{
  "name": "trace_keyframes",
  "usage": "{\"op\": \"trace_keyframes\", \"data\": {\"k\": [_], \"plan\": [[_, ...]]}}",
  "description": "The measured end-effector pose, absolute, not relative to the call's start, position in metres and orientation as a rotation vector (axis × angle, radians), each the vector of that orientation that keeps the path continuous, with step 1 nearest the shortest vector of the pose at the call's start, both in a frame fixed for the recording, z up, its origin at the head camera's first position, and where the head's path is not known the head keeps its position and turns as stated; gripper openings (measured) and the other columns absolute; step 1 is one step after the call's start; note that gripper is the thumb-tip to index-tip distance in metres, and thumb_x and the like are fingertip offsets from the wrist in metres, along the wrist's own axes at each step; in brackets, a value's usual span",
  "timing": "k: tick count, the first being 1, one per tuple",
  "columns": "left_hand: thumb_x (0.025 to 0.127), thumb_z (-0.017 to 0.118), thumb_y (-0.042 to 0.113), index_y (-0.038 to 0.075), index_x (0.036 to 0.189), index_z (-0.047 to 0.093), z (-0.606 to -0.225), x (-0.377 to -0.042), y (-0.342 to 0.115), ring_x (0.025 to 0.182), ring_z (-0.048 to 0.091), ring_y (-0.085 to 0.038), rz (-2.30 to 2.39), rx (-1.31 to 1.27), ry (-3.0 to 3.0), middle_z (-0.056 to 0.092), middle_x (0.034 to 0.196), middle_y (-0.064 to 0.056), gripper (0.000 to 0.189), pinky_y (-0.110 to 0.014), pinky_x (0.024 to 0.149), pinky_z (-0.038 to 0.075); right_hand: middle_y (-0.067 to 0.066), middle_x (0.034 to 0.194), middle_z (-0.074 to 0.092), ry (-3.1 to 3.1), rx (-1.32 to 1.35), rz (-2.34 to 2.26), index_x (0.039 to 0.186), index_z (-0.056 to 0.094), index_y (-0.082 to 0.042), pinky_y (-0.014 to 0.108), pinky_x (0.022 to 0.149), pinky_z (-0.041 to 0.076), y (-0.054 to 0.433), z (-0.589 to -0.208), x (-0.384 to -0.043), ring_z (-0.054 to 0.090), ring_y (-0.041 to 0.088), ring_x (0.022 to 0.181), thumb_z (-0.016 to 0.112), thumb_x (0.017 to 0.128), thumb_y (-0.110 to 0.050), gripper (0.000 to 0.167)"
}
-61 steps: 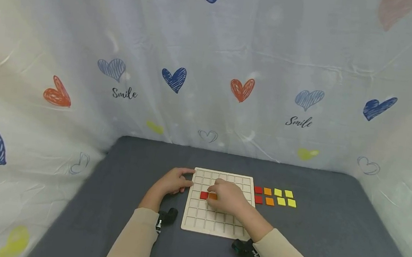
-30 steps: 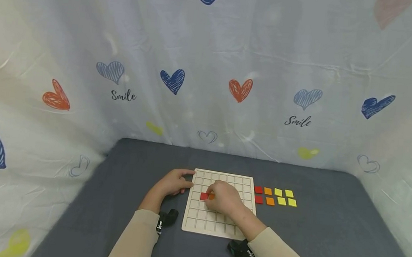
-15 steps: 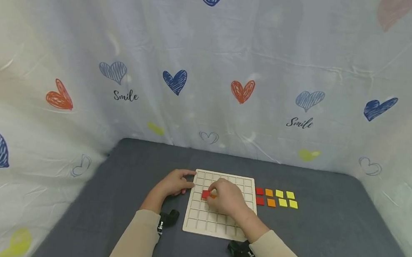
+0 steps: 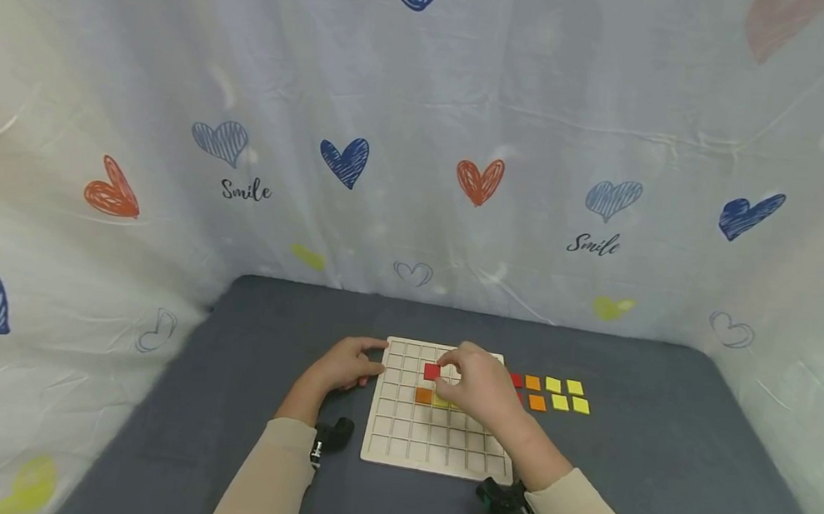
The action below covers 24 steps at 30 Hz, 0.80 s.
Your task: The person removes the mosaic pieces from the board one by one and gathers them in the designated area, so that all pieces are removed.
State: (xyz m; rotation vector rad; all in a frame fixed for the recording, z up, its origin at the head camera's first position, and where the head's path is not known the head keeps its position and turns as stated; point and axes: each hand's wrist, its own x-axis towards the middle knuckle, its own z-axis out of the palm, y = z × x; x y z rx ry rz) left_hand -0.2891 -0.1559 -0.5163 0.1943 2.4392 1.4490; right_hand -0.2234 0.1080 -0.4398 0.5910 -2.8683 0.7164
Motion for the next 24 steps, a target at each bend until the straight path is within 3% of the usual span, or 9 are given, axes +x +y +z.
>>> {"op": "trace_keyframes", "data": {"k": [13, 19, 24], "plan": [[0.094, 0.076, 0.019, 0.017, 0.147, 0.059, -0.517, -0.29, -0.155, 0.037, 0.032, -0.011, 1.449, 0.175, 2.439, 0.059, 0.058, -0.006, 0.055, -0.029, 0.04, 0.034, -0.002, 0.081, 0.053, -2.855, 0.516, 0.648, 0.105, 0.079, -0.011, 0.033, 0.061, 0.04, 0.153, -0.431, -0.213, 0.045, 0.015, 0.07, 0.078, 0.084, -0.018, 0.023], [0.094, 0.076, 0.018, 0.017, 0.146, 0.06, -0.517, -0.289, -0.155, 0.037, 0.031, -0.011, 1.453, 0.173, 2.45, 0.059, 0.058, -0.006, 0.055, -0.029, 0.04, 0.033, 0.002, 0.081, 0.053, -2.894, 0.455, 0.641, 0.109, 0.078, -0.009, 0.033, 0.057, 0.035, 0.174, -0.431, -0.21, 0.041, 0.016, 0.064, 0.077, 0.084, -0.017, 0.026], [0.095, 0.076, 0.019, 0.016, 0.147, 0.059, -0.517, -0.289, -0.155, 0.037, 0.032, -0.011, 1.454, 0.189, 2.456, 0.059, 0.058, -0.006, 0.055, -0.029, 0.04, 0.034, 0.001, 0.08, 0.054, -2.89, 0.409, 0.645, 0.105, 0.078, -0.007, 0.033, 0.058, 0.038, 0.192, -0.435, -0.207, 0.043, 0.016, 0.065, 0.076, 0.082, -0.014, 0.025]]}}
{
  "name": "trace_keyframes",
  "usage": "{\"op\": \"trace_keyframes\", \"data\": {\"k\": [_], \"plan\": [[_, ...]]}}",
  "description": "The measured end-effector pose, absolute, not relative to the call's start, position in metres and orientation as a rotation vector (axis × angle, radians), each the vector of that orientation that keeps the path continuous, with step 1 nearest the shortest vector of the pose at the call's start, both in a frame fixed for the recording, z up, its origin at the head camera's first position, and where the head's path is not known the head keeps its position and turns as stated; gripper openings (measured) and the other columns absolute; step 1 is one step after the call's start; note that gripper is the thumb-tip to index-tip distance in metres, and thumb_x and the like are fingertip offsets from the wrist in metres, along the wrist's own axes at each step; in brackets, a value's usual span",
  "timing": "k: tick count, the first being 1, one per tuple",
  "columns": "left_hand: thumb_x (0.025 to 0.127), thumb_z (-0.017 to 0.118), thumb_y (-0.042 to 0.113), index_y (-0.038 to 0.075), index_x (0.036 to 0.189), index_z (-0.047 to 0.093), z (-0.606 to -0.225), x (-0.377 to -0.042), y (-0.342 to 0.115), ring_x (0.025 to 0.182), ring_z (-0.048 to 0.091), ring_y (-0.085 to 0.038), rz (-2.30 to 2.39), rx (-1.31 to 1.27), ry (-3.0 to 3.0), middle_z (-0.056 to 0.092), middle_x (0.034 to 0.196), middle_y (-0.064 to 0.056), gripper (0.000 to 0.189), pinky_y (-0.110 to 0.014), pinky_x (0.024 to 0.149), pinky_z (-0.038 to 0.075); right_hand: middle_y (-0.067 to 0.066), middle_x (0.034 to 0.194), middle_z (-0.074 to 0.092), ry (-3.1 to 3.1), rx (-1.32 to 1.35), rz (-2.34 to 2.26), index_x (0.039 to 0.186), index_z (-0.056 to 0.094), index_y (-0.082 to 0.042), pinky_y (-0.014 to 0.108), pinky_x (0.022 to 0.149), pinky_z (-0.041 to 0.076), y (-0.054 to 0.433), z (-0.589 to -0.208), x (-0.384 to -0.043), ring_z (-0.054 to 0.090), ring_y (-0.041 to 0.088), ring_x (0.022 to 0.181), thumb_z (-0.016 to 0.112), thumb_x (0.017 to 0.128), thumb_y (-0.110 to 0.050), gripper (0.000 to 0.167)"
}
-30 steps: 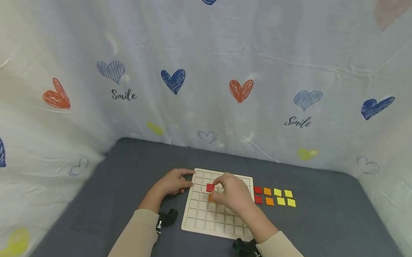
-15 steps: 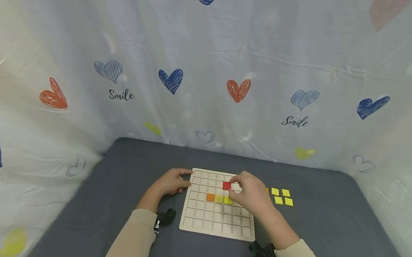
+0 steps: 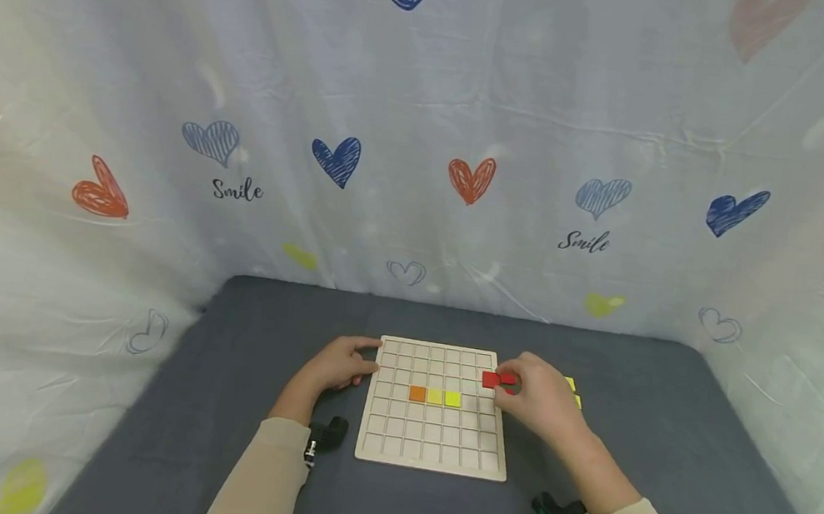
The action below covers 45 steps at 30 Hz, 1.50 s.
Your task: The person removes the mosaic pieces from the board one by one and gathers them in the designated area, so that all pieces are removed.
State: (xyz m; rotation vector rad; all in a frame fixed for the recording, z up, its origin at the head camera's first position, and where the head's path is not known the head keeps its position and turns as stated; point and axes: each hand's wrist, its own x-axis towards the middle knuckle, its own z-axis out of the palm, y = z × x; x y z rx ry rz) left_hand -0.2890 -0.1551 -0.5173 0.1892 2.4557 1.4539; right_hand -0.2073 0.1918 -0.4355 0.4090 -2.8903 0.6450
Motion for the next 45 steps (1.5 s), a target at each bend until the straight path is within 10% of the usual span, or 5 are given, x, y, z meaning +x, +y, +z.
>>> {"op": "trace_keyframes", "data": {"k": [19, 45], "plan": [[0.095, 0.076, 0.019, 0.015, 0.147, 0.059, -0.518, -0.292, -0.158, 0.037, 0.032, -0.011, 1.486, 0.213, 2.434, 0.059, 0.058, -0.006, 0.055, -0.029, 0.04, 0.034, 0.003, 0.098, 0.069, -2.984, 0.452, 0.46, 0.097, 0.078, -0.009, 0.037, 0.064, 0.05, 0.233, -0.473, -0.201, 0.058, 0.015, 0.074, 0.079, 0.079, -0.013, 0.019], [0.095, 0.075, 0.019, 0.015, 0.146, 0.06, -0.519, -0.291, -0.156, 0.037, 0.032, -0.011, 1.476, 0.219, 2.44, 0.059, 0.057, -0.006, 0.053, -0.029, 0.039, 0.032, 0.0, 0.082, 0.055, -2.962, 0.426, 0.489, 0.101, 0.078, -0.005, 0.033, 0.059, 0.041, 0.239, -0.462, -0.203, 0.045, 0.013, 0.064, 0.081, 0.083, -0.018, 0.022]]}}
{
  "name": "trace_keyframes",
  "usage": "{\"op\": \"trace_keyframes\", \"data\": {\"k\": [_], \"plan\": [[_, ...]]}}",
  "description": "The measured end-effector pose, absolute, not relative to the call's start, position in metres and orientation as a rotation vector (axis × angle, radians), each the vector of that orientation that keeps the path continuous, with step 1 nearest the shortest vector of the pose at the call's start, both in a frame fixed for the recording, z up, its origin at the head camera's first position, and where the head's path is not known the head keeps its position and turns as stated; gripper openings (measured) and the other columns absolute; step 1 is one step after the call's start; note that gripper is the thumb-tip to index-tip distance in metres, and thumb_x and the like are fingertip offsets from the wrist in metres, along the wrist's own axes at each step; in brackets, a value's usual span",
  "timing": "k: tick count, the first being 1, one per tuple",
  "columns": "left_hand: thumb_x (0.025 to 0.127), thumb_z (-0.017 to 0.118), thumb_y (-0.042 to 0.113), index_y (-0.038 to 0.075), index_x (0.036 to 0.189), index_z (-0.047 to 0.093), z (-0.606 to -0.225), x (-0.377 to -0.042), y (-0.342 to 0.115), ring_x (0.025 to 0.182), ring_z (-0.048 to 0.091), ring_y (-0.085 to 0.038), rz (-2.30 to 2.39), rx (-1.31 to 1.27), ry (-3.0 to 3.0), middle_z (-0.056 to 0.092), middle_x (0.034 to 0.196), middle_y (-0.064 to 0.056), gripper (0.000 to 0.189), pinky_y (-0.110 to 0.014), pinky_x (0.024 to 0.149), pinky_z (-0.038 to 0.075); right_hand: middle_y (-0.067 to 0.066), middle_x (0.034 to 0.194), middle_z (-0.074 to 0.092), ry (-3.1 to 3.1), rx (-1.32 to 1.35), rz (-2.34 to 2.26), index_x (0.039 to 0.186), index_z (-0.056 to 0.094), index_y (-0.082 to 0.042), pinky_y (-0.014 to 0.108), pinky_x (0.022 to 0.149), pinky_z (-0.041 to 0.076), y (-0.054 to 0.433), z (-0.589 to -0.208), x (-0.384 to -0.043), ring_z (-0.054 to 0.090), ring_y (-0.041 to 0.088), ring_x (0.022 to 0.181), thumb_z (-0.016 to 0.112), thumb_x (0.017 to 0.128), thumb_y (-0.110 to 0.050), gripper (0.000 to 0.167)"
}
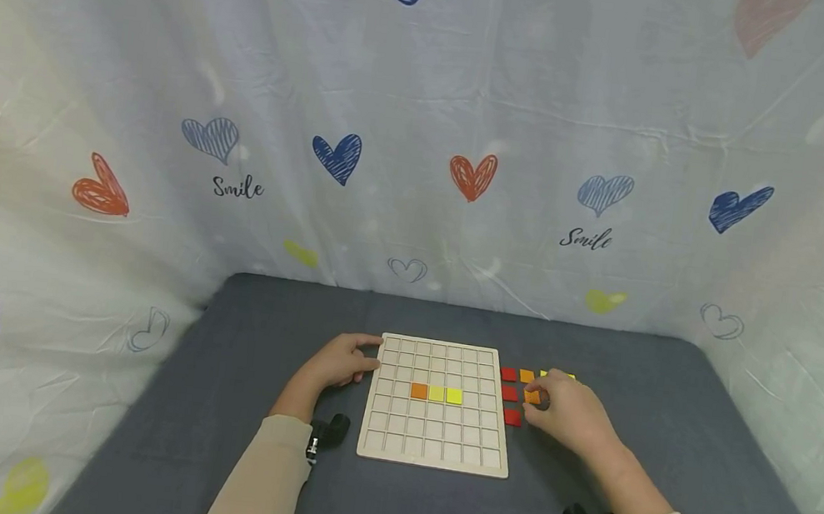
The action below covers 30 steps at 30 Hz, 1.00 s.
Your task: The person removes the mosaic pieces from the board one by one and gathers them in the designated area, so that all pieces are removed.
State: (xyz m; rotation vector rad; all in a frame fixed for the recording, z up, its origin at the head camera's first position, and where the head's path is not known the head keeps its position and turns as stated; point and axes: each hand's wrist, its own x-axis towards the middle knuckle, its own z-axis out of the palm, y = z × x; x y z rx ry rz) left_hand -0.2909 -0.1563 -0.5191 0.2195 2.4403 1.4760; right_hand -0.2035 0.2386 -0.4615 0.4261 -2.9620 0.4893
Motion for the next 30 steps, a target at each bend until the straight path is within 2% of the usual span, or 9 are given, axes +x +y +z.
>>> {"op": "trace_keyframes", "data": {"k": [9, 16, 20, 30], "plan": [[0.095, 0.075, 0.021, 0.017, 0.146, 0.06, -0.52, -0.29, -0.157, 0.037, 0.033, -0.011, 1.462, 0.197, 2.46, 0.06, 0.058, -0.006, 0.053, -0.029, 0.039, 0.033, 0.003, 0.09, 0.061, -2.941, 0.389, 0.549, 0.11, 0.077, -0.004, 0.036, 0.063, 0.043, 0.232, -0.438, -0.214, 0.049, 0.016, 0.073, 0.079, 0.085, -0.023, 0.032], [0.095, 0.075, 0.021, 0.017, 0.146, 0.06, -0.52, -0.29, -0.158, 0.038, 0.034, -0.012, 1.456, 0.191, 2.458, 0.06, 0.058, -0.006, 0.053, -0.029, 0.04, 0.033, -0.002, 0.079, 0.051, -2.919, 0.458, 0.576, 0.109, 0.077, -0.003, 0.033, 0.055, 0.037, 0.211, -0.427, -0.221, 0.045, 0.014, 0.059, 0.075, 0.086, -0.021, 0.03], [0.095, 0.075, 0.021, 0.017, 0.146, 0.06, -0.521, -0.291, -0.157, 0.037, 0.035, -0.012, 1.455, 0.187, 2.459, 0.06, 0.058, -0.007, 0.053, -0.029, 0.04, 0.034, -0.002, 0.076, 0.047, -2.897, 0.506, 0.557, 0.11, 0.077, -0.002, 0.032, 0.055, 0.034, 0.198, -0.423, -0.225, 0.04, 0.014, 0.061, 0.075, 0.086, -0.019, 0.03], [0.095, 0.076, 0.021, 0.017, 0.145, 0.061, -0.518, -0.291, -0.155, 0.037, 0.034, -0.012, 1.459, 0.177, 2.459, 0.061, 0.058, -0.007, 0.052, -0.029, 0.04, 0.035, 0.001, 0.084, 0.056, -2.903, 0.575, 0.542, 0.112, 0.077, -0.005, 0.033, 0.059, 0.039, 0.168, -0.42, -0.232, 0.044, 0.015, 0.066, 0.077, 0.087, -0.023, 0.031]]}}
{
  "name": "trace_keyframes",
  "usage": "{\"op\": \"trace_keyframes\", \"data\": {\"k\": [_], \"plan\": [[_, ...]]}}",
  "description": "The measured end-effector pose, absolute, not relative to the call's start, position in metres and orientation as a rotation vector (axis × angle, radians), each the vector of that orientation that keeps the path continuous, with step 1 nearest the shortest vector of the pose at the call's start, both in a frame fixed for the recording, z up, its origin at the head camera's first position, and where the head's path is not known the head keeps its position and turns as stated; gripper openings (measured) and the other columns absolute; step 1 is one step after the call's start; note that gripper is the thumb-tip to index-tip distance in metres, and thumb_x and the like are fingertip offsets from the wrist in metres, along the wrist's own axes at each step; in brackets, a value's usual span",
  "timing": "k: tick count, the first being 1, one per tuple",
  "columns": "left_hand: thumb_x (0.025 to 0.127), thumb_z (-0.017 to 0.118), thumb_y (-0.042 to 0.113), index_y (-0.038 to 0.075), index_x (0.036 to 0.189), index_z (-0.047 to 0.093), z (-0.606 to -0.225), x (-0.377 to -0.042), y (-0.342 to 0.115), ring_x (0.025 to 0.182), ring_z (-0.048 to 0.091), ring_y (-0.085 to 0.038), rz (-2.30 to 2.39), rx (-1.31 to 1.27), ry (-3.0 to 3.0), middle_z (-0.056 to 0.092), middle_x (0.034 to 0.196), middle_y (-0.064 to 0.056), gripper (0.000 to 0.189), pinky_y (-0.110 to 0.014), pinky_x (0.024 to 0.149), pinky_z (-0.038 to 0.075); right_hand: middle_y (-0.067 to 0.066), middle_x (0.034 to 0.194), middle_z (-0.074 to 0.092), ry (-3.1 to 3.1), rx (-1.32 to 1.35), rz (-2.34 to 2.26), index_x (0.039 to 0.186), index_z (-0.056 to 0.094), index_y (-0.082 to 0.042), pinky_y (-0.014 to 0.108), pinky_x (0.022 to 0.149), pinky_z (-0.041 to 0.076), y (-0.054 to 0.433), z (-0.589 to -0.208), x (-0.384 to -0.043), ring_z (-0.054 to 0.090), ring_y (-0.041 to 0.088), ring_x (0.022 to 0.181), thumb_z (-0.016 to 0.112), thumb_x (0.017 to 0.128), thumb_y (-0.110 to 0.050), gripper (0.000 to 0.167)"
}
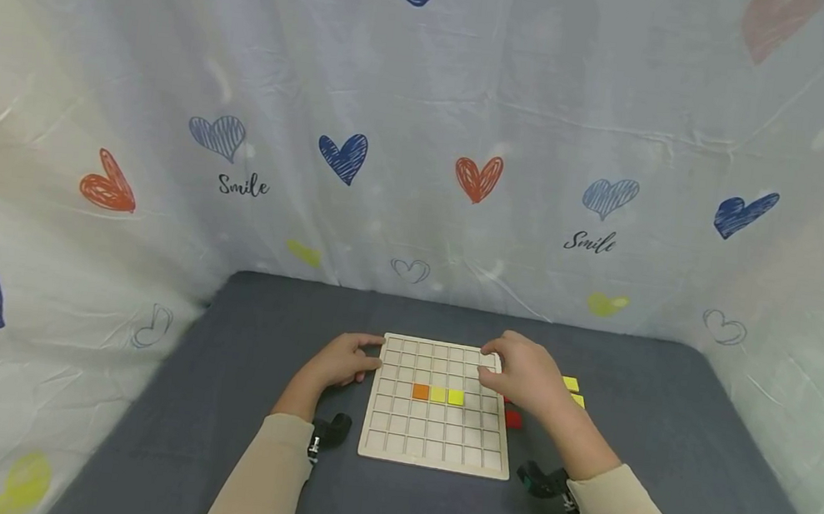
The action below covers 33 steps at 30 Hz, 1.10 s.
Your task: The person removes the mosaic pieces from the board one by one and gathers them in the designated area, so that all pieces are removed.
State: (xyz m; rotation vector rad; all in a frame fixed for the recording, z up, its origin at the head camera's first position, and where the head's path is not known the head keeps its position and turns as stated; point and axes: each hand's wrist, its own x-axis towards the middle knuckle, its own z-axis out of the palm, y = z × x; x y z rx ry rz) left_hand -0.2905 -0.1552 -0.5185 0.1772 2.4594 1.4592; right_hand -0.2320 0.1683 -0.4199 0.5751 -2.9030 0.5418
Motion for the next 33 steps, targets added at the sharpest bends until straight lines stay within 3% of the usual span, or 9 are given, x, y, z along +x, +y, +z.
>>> {"op": "trace_keyframes", "data": {"k": [6, 14, 23, 26, 33], "plan": [[0.095, 0.075, 0.02, 0.016, 0.146, 0.06, -0.518, -0.29, -0.155, 0.036, 0.032, -0.012, 1.461, 0.183, 2.458, 0.061, 0.058, -0.007, 0.052, -0.029, 0.04, 0.034, -0.002, 0.088, 0.057, -2.919, 0.632, 0.54, 0.113, 0.077, -0.007, 0.034, 0.063, 0.043, 0.15, -0.424, -0.233, 0.047, 0.015, 0.072, 0.078, 0.088, -0.025, 0.031], [0.096, 0.075, 0.022, 0.018, 0.146, 0.059, -0.521, -0.291, -0.157, 0.036, 0.033, -0.012, 1.454, 0.186, 2.451, 0.061, 0.059, -0.008, 0.053, -0.03, 0.04, 0.035, 0.004, 0.094, 0.063, -2.952, 0.722, 0.526, 0.116, 0.077, -0.007, 0.036, 0.066, 0.046, 0.125, -0.432, -0.237, 0.051, 0.014, 0.072, 0.077, 0.09, -0.027, 0.032], [0.096, 0.075, 0.023, 0.018, 0.147, 0.059, -0.521, -0.294, -0.157, 0.036, 0.033, -0.012, 1.457, 0.19, 2.443, 0.061, 0.059, -0.008, 0.053, -0.03, 0.04, 0.036, 0.004, 0.107, 0.069, -3.039, 0.767, 0.496, 0.112, 0.079, -0.01, 0.039, 0.075, 0.054, 0.102, -0.444, -0.239, 0.066, 0.021, 0.084, 0.079, 0.087, -0.025, 0.03], [0.096, 0.075, 0.022, 0.018, 0.146, 0.06, -0.519, -0.294, -0.157, 0.036, 0.033, -0.012, 1.457, 0.174, 2.444, 0.061, 0.059, -0.008, 0.053, -0.03, 0.04, 0.035, 0.004, 0.107, 0.069, -3.081, 0.785, 0.476, 0.11, 0.08, -0.01, 0.04, 0.076, 0.053, 0.097, -0.449, -0.24, 0.066, 0.022, 0.087, 0.08, 0.086, -0.024, 0.028], [0.096, 0.075, 0.021, 0.017, 0.146, 0.06, -0.517, -0.292, -0.156, 0.036, 0.032, -0.012, 1.453, 0.17, 2.454, 0.061, 0.059, -0.008, 0.053, -0.03, 0.04, 0.035, -0.001, 0.099, 0.071, -3.145, 0.767, 0.416, 0.101, 0.08, -0.012, 0.038, 0.072, 0.051, 0.09, -0.466, -0.243, 0.062, 0.015, 0.077, 0.082, 0.083, -0.023, 0.021]]}}
